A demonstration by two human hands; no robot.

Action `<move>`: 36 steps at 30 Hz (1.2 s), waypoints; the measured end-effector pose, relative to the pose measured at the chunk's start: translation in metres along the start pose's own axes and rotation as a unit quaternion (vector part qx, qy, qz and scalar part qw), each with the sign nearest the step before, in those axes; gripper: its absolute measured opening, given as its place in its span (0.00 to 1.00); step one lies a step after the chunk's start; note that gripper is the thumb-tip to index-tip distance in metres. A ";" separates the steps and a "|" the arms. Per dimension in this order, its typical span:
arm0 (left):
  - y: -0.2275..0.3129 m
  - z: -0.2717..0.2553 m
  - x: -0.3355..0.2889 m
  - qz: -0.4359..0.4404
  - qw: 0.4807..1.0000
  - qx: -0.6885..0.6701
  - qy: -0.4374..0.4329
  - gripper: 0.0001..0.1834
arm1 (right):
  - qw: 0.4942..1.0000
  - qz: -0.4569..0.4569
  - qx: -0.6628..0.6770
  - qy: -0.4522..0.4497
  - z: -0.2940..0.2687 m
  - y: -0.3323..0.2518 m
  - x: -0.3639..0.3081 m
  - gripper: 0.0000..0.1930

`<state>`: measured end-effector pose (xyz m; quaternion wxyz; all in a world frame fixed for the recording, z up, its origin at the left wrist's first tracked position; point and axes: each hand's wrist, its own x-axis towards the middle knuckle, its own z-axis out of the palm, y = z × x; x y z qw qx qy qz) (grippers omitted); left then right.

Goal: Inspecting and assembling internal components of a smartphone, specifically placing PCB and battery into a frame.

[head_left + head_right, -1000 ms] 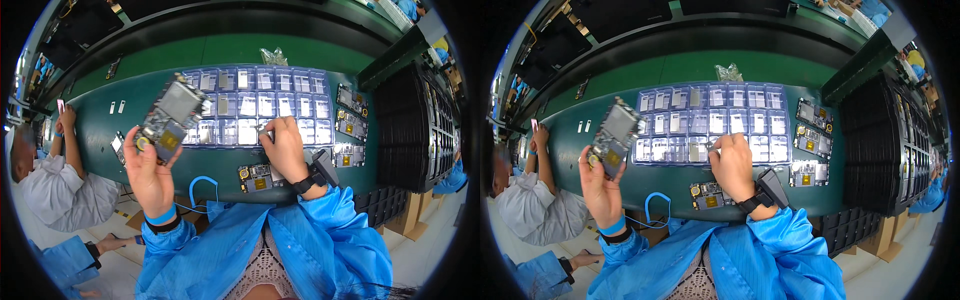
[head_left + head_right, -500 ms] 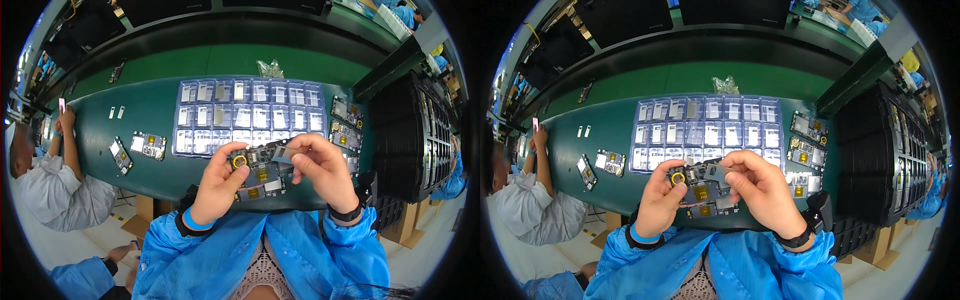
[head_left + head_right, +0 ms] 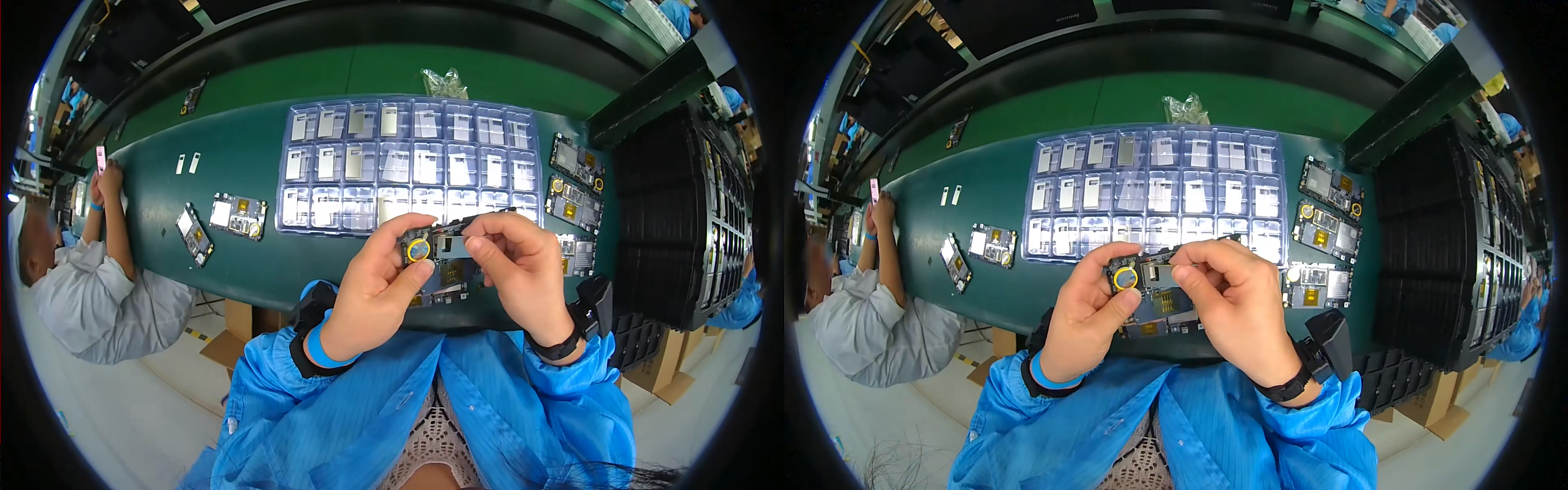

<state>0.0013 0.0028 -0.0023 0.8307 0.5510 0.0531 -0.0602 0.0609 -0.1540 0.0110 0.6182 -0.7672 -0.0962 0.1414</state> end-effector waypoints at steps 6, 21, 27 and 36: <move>0.000 -0.001 -0.002 -0.003 1.000 0.004 -0.005 0.21 | 1.000 -0.002 0.007 0.006 0.002 -0.001 -0.002 0.03; -0.001 0.000 -0.001 0.001 1.000 0.012 -0.007 0.21 | 0.999 -0.004 -0.031 0.012 0.003 0.000 -0.001 0.02; -0.006 0.000 0.000 0.013 0.998 0.052 0.013 0.17 | 0.986 -0.109 -0.118 0.053 0.005 0.002 -0.002 0.04; -0.010 0.006 0.003 0.060 0.992 0.091 0.066 0.13 | 0.983 -0.080 -0.132 0.103 0.008 -0.009 -0.007 0.13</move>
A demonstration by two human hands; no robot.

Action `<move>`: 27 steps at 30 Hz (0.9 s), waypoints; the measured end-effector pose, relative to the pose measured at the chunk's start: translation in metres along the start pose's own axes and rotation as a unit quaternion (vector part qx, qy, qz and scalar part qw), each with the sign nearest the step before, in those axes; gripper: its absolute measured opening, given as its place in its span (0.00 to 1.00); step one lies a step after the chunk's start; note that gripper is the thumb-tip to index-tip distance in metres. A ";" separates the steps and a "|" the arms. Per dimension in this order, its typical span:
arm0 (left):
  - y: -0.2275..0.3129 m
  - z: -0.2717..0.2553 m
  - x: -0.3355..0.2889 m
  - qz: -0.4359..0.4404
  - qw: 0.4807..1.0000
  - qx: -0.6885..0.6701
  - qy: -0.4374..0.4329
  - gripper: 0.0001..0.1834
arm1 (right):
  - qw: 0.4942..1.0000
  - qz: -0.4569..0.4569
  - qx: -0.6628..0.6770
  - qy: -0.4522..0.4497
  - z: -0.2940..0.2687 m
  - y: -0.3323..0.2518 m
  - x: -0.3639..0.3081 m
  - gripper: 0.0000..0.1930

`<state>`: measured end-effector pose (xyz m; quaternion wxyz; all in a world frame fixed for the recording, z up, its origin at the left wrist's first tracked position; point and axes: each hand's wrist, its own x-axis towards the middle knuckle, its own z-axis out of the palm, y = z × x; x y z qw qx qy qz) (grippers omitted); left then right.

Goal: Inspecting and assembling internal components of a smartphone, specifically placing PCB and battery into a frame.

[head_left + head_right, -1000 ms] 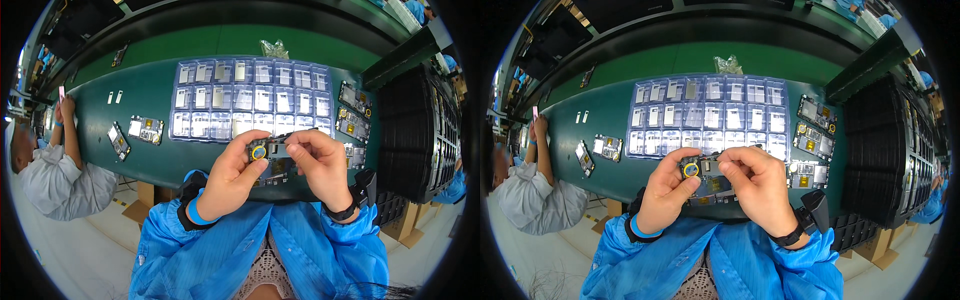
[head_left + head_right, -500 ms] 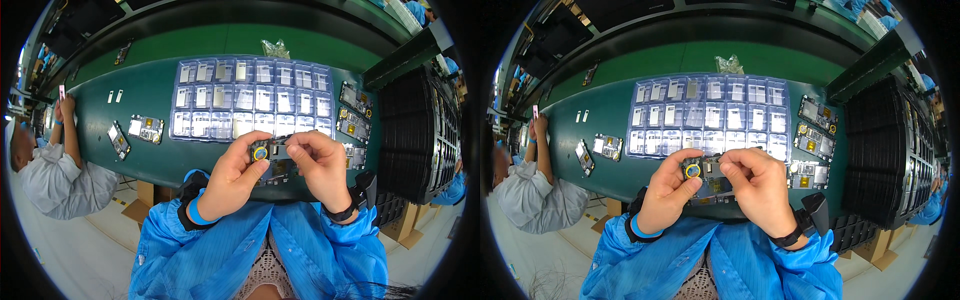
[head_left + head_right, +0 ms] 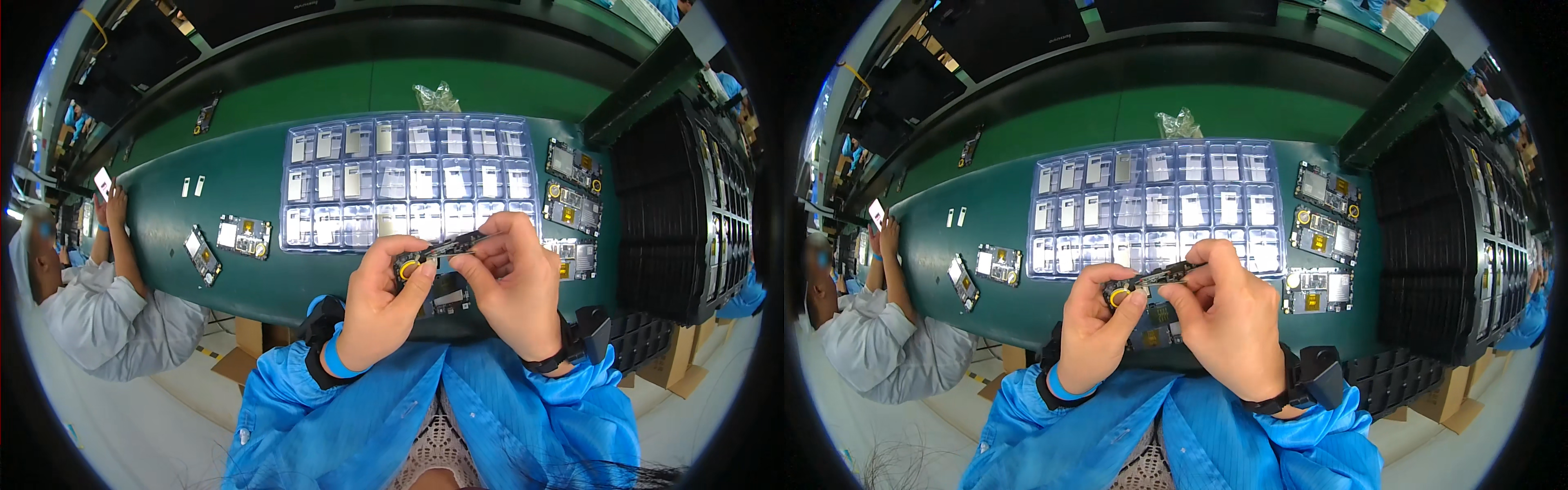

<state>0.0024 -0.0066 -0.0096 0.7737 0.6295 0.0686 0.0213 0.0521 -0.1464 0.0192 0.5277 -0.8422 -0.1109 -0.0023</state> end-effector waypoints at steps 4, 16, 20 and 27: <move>-0.003 0.001 0.001 0.022 1.000 -0.011 0.010 0.13 | 0.996 -0.064 -0.054 0.014 -0.002 0.003 0.001 0.14; 0.003 0.003 0.000 -0.002 0.999 -0.038 0.003 0.12 | 0.996 -0.045 0.071 -0.010 -0.008 0.017 0.005 0.21; 0.006 0.005 0.000 -0.007 0.999 -0.033 0.009 0.11 | 0.993 0.032 0.105 -0.041 -0.007 0.015 0.002 0.16; -0.003 0.006 0.000 0.056 0.998 0.035 0.025 0.10 | 0.996 -0.039 0.084 0.020 0.000 0.027 0.000 0.11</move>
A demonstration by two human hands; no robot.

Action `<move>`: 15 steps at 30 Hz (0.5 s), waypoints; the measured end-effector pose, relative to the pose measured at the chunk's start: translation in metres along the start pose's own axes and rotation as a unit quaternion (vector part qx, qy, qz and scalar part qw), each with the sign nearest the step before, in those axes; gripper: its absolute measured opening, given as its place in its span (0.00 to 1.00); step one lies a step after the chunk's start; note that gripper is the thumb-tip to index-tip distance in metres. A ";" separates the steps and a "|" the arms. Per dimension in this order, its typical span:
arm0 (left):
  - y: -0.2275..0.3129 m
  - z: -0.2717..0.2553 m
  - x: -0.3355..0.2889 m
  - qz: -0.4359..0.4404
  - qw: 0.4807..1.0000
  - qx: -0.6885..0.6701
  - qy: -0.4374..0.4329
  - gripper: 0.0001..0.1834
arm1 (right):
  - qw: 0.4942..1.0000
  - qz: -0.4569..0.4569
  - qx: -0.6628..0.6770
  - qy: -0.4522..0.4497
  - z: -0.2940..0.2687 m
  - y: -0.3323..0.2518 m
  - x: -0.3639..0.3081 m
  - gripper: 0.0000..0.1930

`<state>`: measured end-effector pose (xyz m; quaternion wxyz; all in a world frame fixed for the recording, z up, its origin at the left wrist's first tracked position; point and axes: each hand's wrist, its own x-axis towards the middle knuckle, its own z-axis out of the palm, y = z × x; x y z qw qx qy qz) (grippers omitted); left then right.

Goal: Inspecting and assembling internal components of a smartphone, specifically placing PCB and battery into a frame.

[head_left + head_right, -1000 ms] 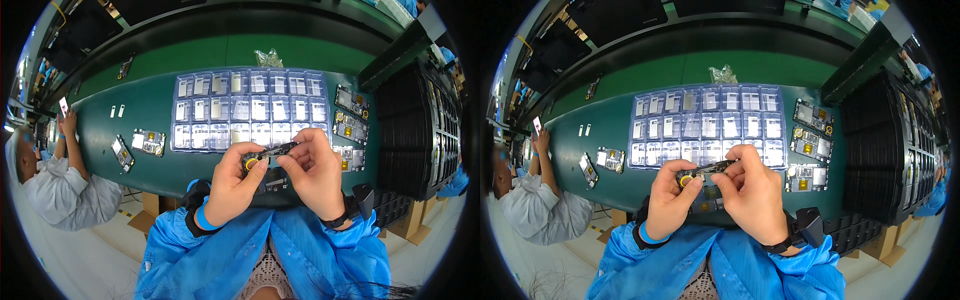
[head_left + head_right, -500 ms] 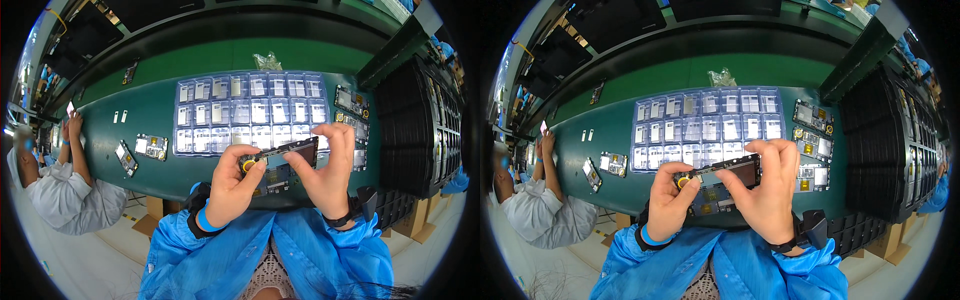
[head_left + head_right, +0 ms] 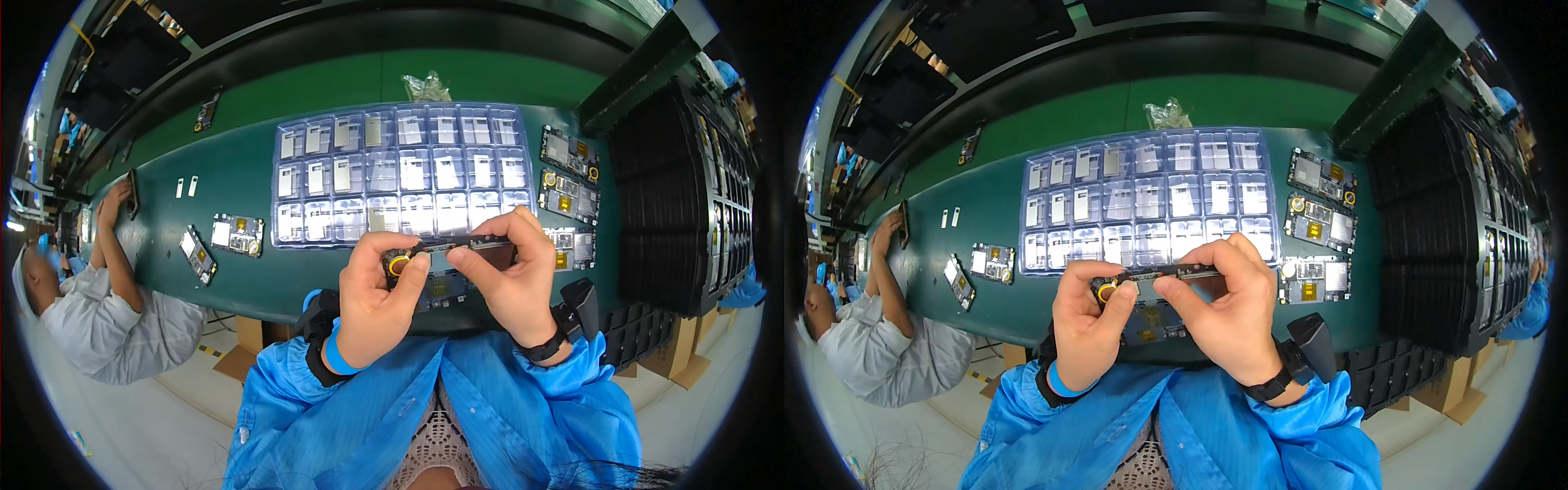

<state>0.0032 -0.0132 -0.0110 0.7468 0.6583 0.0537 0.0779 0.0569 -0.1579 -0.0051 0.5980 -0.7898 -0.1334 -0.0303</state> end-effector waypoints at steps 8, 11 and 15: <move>0.011 0.003 0.016 -0.101 0.991 -0.065 -0.056 0.14 | 0.986 0.114 0.084 -0.083 -0.016 0.010 0.010 0.13; 0.005 0.011 0.018 -0.089 0.993 -0.048 -0.061 0.14 | 0.989 0.109 0.071 -0.066 -0.024 0.010 0.005 0.12; -0.001 0.020 0.018 -0.062 0.994 0.000 -0.091 0.15 | 0.998 0.058 0.009 -0.015 -0.038 0.004 -0.007 0.15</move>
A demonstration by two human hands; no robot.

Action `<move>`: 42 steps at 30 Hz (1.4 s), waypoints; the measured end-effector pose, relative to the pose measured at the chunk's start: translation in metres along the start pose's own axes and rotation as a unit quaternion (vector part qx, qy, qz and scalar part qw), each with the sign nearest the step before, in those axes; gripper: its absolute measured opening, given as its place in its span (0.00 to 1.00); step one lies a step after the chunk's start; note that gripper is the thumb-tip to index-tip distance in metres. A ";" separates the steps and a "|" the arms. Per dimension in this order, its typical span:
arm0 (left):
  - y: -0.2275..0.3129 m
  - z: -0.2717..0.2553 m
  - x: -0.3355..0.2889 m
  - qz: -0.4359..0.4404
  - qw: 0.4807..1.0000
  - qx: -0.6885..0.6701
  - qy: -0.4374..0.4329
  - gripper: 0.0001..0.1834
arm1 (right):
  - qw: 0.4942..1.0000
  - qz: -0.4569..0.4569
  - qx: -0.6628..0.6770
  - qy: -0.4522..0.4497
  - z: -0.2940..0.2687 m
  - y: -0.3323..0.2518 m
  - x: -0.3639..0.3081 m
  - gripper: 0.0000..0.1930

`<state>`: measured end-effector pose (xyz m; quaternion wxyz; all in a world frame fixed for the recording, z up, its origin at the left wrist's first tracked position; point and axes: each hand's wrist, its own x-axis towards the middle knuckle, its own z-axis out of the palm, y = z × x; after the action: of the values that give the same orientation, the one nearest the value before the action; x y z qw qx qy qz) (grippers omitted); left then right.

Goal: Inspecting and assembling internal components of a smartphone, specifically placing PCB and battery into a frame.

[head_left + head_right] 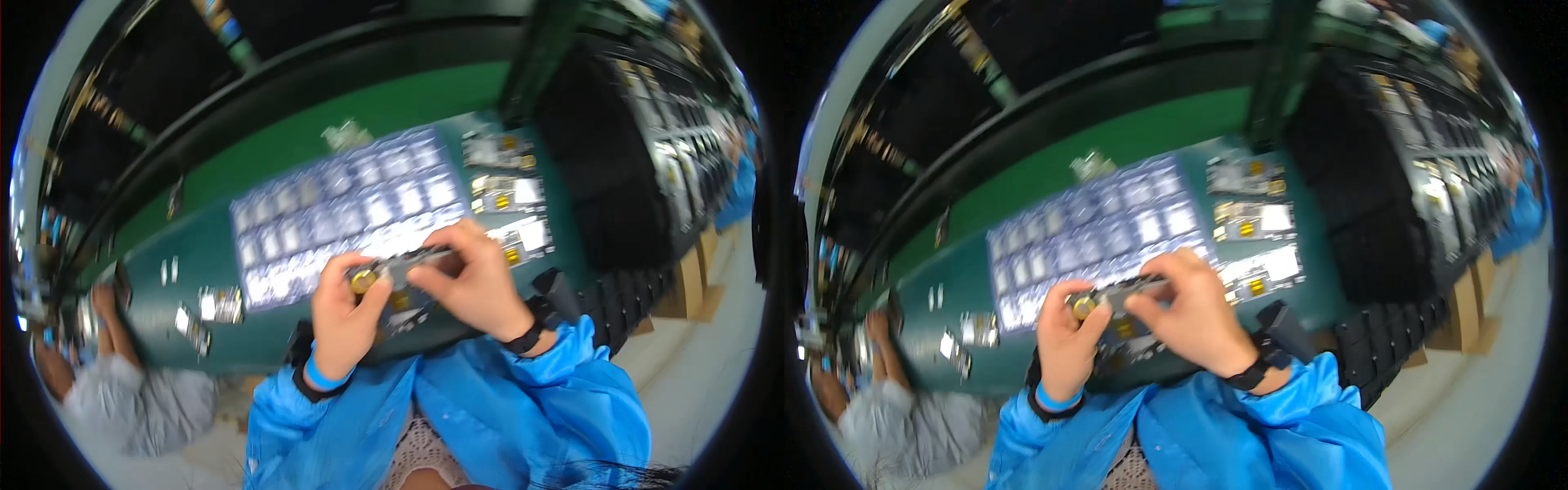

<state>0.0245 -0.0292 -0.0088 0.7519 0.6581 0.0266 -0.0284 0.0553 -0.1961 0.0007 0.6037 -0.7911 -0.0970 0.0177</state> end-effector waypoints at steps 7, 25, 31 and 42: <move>0.006 0.002 0.010 0.028 0.998 -0.030 0.040 0.28 | 0.988 -0.084 0.082 0.096 -0.116 -0.013 0.007 0.13; 0.010 -0.119 0.062 0.045 0.981 -0.056 0.178 0.23 | 0.667 0.157 -0.485 0.543 -0.428 0.061 -0.019 0.14; 0.016 -0.208 0.109 0.058 0.963 -0.065 0.255 0.22 | 0.701 0.271 -0.495 0.436 -0.412 0.052 -0.012 0.16; -0.046 -0.332 0.229 0.104 0.789 0.253 0.551 0.10 | 0.826 0.101 -0.440 0.337 -0.526 0.107 -0.050 0.19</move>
<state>0.2485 0.2924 -0.1159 0.4153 0.7274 0.3591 0.4116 0.0968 -0.7320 0.0358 0.1819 -0.9350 0.1952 -0.2338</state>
